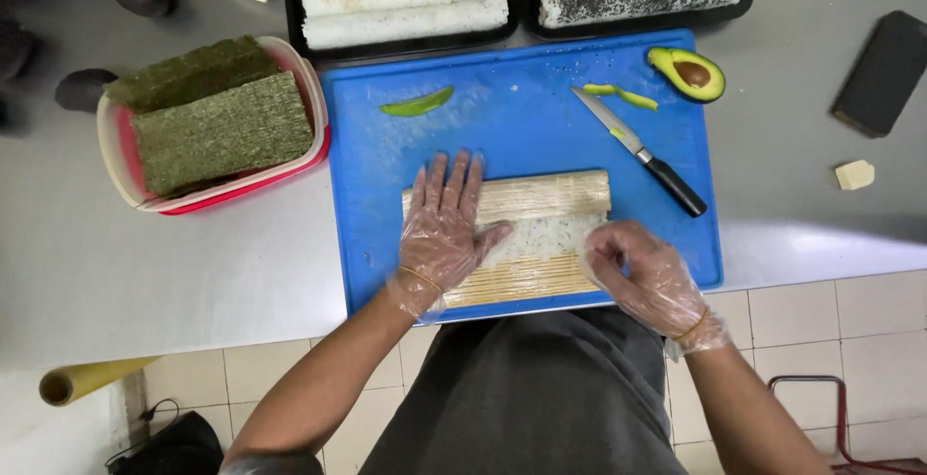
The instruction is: Assembling a sushi roll by spreading rice on a nori sheet and rolling it with a bamboo mat.
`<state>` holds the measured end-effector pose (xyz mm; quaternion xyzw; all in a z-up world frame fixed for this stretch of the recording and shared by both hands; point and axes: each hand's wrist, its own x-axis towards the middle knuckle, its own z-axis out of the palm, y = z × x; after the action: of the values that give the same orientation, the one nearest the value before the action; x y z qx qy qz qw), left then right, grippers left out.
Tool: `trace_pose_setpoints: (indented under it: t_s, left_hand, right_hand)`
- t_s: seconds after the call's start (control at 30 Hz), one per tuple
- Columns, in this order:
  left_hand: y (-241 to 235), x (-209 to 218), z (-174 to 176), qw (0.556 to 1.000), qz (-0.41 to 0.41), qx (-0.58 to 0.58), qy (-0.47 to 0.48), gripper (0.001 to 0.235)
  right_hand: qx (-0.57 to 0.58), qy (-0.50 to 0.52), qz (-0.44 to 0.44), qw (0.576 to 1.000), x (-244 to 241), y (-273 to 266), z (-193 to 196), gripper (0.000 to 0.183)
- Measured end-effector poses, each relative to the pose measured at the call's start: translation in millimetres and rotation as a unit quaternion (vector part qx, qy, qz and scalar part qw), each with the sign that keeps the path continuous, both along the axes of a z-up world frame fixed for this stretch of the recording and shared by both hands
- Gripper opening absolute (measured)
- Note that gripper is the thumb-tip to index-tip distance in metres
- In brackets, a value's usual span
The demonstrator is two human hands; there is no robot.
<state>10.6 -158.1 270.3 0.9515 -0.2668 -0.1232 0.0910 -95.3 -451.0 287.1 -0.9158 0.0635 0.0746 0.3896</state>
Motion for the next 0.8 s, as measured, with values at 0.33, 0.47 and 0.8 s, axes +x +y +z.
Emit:
trace_pose_setpoints:
  t_s: [0.33, 0.47, 0.8]
  left_hand:
    - [4, 6, -6, 1.000, -0.003, 0.003, -0.011, 0.115]
    - [9, 3, -4, 0.999, -0.005, -0.041, 0.007, 0.116]
    - [7, -2, -10, 0.998, -0.014, -0.001, -0.056, 0.131]
  right_hand:
    - [0.032, -0.020, -0.034, 0.999, 22, 19, 2, 0.030]
    - [0.057, 0.011, -0.110, 0.992, 3, -5, 13, 0.033]
    - [-0.058, 0.139, -0.106, 0.983, -22, 9, 29, 0.069]
